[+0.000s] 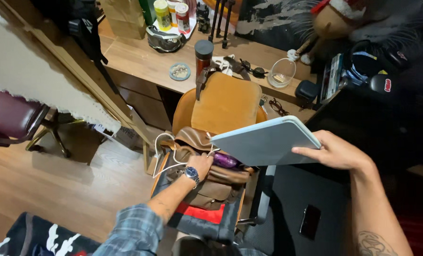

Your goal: The person packs a tablet, charging cables, a water bottle wrapped in a white cloth, and a smaller pouch into a backpack before closing it and picking it up.

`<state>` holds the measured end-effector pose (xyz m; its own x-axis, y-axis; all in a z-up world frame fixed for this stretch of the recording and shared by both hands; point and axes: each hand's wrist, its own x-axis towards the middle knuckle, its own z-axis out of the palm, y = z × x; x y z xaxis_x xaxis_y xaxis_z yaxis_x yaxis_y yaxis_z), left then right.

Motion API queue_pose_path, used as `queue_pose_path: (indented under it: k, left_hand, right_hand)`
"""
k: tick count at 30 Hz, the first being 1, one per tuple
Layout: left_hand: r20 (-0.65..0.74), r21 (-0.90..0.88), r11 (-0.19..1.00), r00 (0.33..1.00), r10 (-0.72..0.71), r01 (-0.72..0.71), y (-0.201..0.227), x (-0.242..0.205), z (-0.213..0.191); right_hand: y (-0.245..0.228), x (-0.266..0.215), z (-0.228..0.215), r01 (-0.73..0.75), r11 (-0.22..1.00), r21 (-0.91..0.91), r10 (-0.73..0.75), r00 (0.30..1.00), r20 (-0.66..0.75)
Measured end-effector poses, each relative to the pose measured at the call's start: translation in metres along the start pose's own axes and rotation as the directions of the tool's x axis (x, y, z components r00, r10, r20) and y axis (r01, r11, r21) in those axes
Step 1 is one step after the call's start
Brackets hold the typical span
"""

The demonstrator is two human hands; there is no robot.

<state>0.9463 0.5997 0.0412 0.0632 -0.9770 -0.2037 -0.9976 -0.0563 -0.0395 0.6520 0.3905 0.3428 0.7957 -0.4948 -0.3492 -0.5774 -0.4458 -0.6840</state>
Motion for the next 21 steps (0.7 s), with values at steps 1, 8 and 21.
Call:
queue_pose_path:
  k: [1,8,21]
  left_hand:
    - [0.07,0.003,0.999,0.997,0.039,-0.039,0.003,-0.01,-0.007]
    - [0.184,-0.004,0.997,0.98,0.082,-0.083,0.033,-0.124,-0.04]
    - [0.224,-0.59,0.709,0.922,-0.317,0.387,0.011,-0.017,-0.06]
  right_hand:
    - [0.007,0.002,0.006,0.048,0.999,0.009,-0.048,0.999,0.017]
    - [0.004,0.022,0.054,0.054,0.996,-0.074,-0.054,0.999,0.01]
    - [0.017,0.029,0.1,0.009,1.0,-0.022,-0.014,0.966,-0.257]
